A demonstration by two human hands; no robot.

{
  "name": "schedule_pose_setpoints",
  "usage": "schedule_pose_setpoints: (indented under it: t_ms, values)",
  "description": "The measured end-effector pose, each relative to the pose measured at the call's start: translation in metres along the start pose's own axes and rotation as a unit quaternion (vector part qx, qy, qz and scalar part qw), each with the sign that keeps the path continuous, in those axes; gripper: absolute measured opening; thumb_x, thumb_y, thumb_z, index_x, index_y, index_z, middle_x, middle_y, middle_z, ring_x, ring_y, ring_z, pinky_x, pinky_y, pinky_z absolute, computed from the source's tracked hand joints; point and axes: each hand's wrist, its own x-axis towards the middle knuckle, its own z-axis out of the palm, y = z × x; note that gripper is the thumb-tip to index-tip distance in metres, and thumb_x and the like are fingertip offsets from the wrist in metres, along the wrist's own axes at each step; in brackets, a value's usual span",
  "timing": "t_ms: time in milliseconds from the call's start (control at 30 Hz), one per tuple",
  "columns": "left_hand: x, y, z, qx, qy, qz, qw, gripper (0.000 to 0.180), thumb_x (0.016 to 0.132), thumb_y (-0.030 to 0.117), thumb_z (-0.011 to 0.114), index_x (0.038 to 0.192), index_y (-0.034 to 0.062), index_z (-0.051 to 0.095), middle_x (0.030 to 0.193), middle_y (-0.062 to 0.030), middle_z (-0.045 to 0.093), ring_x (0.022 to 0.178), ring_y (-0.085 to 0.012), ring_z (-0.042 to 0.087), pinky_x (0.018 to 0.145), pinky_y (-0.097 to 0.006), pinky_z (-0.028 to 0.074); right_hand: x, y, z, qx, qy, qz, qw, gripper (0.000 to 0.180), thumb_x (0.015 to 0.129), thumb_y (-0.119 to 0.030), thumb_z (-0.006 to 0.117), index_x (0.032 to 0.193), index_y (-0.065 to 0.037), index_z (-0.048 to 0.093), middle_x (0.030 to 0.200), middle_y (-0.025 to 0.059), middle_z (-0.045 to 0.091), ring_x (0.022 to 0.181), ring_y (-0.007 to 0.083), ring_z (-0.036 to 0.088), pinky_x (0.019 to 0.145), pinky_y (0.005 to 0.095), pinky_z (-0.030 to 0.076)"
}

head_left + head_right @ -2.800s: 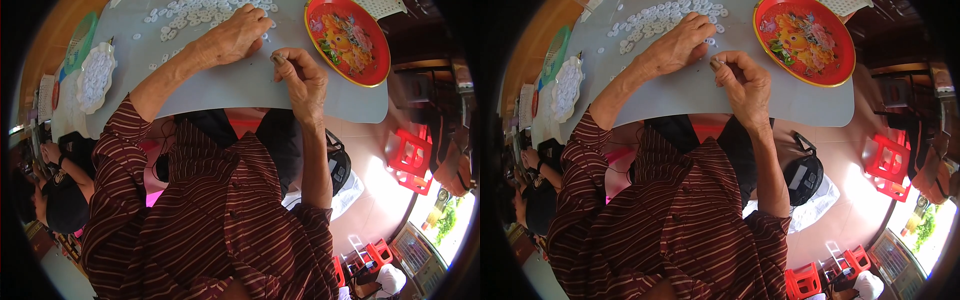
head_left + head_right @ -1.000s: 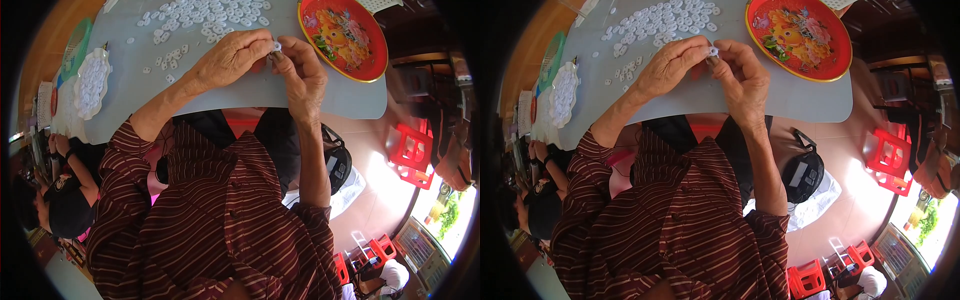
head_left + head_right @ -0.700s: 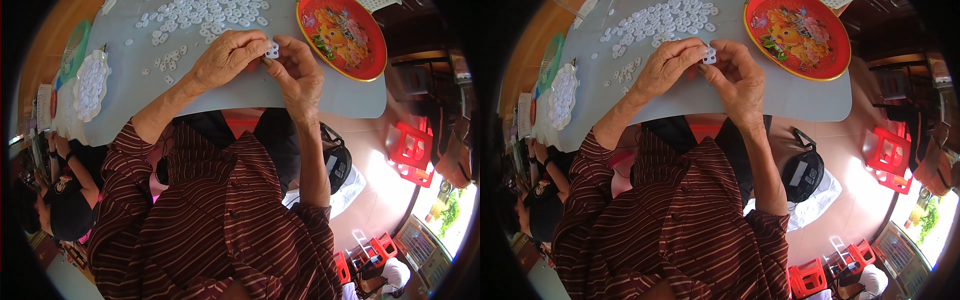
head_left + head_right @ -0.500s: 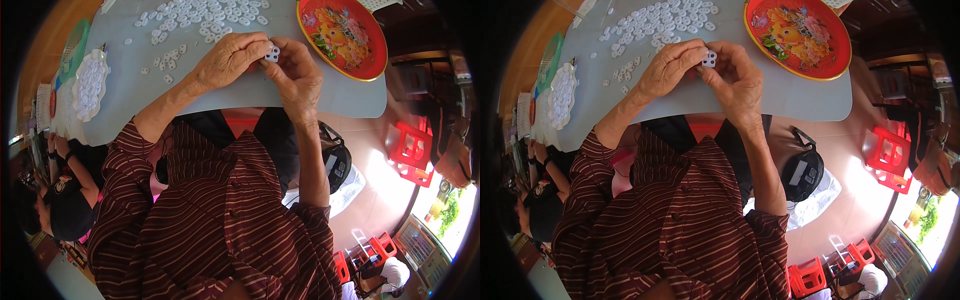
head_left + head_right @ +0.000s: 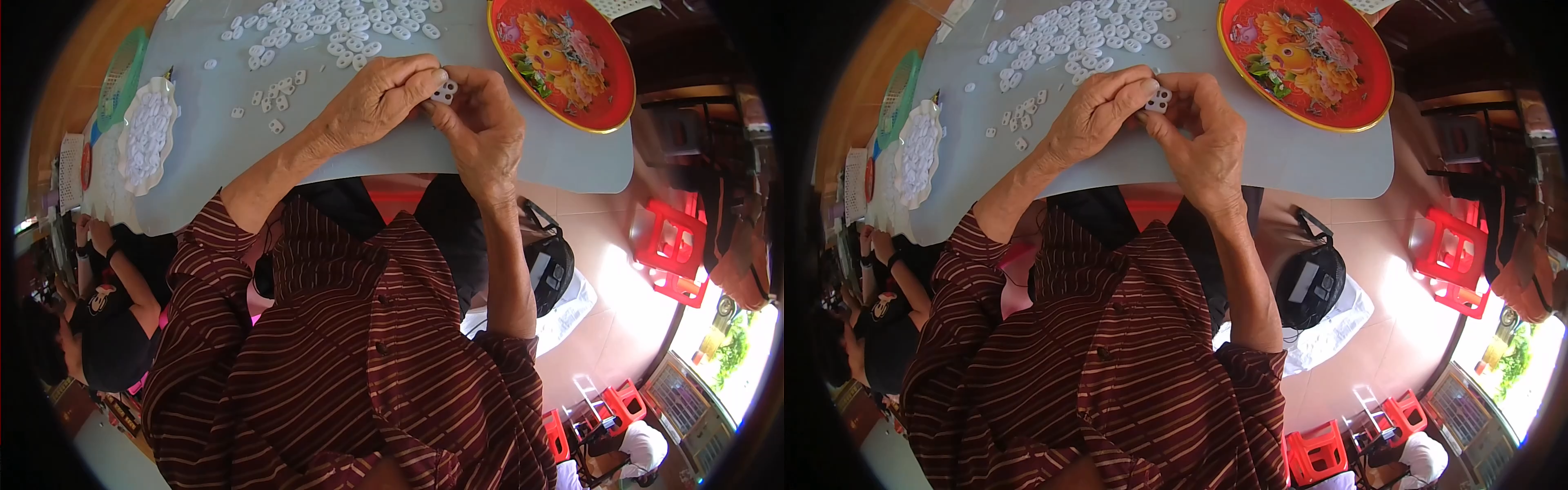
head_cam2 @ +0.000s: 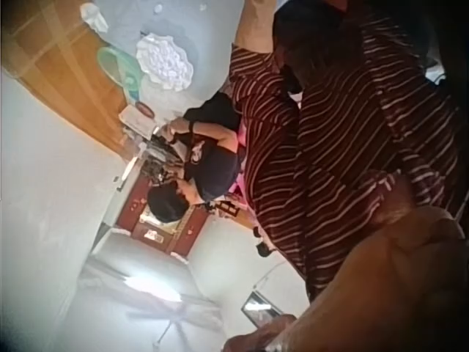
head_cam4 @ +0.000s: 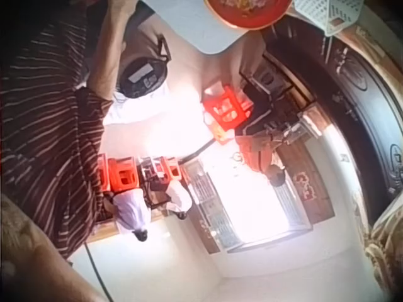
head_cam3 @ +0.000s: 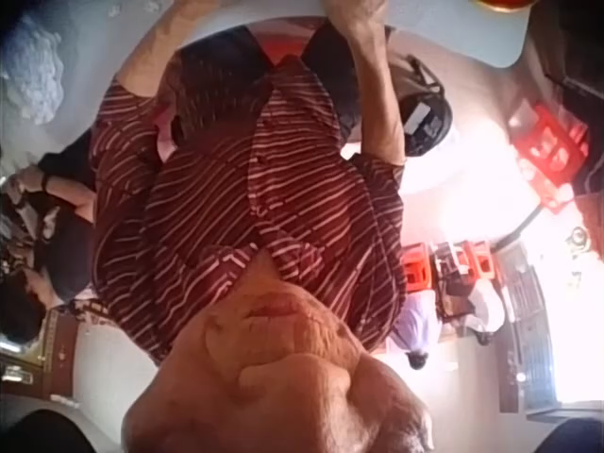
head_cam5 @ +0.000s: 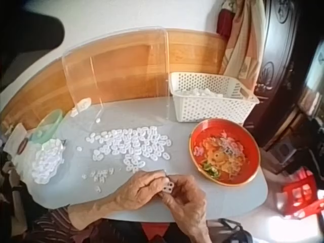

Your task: Assembling small white plastic components by hand at a table.

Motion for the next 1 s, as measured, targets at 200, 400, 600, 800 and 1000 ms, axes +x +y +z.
schedule_pose_setpoints:
  t_ms: [200, 400, 600, 800, 1000]
  values:
    - [-0.001, -0.003, 0.003, 0.001, 0.003, 0.020, 1.000, 0.026, 0.095, 0.022, 0.048, 0.088, -0.0029, 0.052, 0.062, -0.0086, 0.043, 0.058, -0.0146, 0.039, 0.055, -0.030, 0.037, -0.002, -0.008, 0.000, -0.088, 0.001, 0.004, 0.996, 0.026, 0.075, 0.002, 0.070, 0.096, -0.002, 0.056, 0.070, 0.0015, 0.055, 0.063, 0.0077, 0.051, 0.055, 0.0222, 0.043]
    - [-0.002, -0.004, 0.007, -0.019, 0.031, 0.040, 0.999, 0.026, 0.095, 0.022, 0.049, 0.084, -0.0014, 0.051, 0.058, -0.0083, 0.039, 0.055, -0.0141, 0.035, 0.052, -0.031, 0.036, -0.002, -0.009, -0.002, -0.112, -0.009, -0.012, 0.994, 0.023, 0.077, 0.000, 0.070, 0.095, -0.001, 0.056, 0.069, 0.0011, 0.056, 0.062, 0.0063, 0.049, 0.055, 0.0208, 0.041]
    - [-0.004, -0.006, 0.006, -0.024, 0.019, 0.025, 0.999, 0.026, 0.095, 0.023, 0.048, 0.083, -0.0009, 0.050, 0.059, -0.0063, 0.039, 0.057, -0.0127, 0.035, 0.052, -0.030, 0.036, -0.002, -0.009, -0.002, -0.117, -0.008, -0.010, 0.993, 0.023, 0.075, 0.000, 0.072, 0.092, -0.001, 0.056, 0.069, 0.0035, 0.059, 0.061, 0.0089, 0.053, 0.054, 0.0233, 0.043]
    - [-0.006, -0.001, 0.002, -0.044, -0.013, -0.008, 0.999, 0.029, 0.095, 0.024, 0.047, 0.082, -0.0008, 0.050, 0.060, -0.0043, 0.038, 0.058, -0.0113, 0.034, 0.053, -0.029, 0.035, -0.005, -0.009, -0.002, -0.082, -0.016, 0.010, 0.996, 0.021, 0.077, -0.001, 0.071, 0.093, 0.001, 0.057, 0.070, 0.0026, 0.061, 0.064, 0.0060, 0.054, 0.058, 0.0207, 0.045]
    - [-0.006, -0.002, 0.005, -0.068, -0.015, -0.026, 0.997, 0.031, 0.095, 0.026, 0.045, 0.081, -0.0012, 0.050, 0.060, -0.0046, 0.039, 0.059, -0.0110, 0.035, 0.055, -0.029, 0.035, -0.006, -0.006, -0.003, -0.057, -0.003, 0.025, 0.998, 0.019, 0.076, -0.001, 0.072, 0.090, 0.001, 0.060, 0.070, 0.0038, 0.063, 0.064, 0.0064, 0.056, 0.060, 0.0219, 0.047]
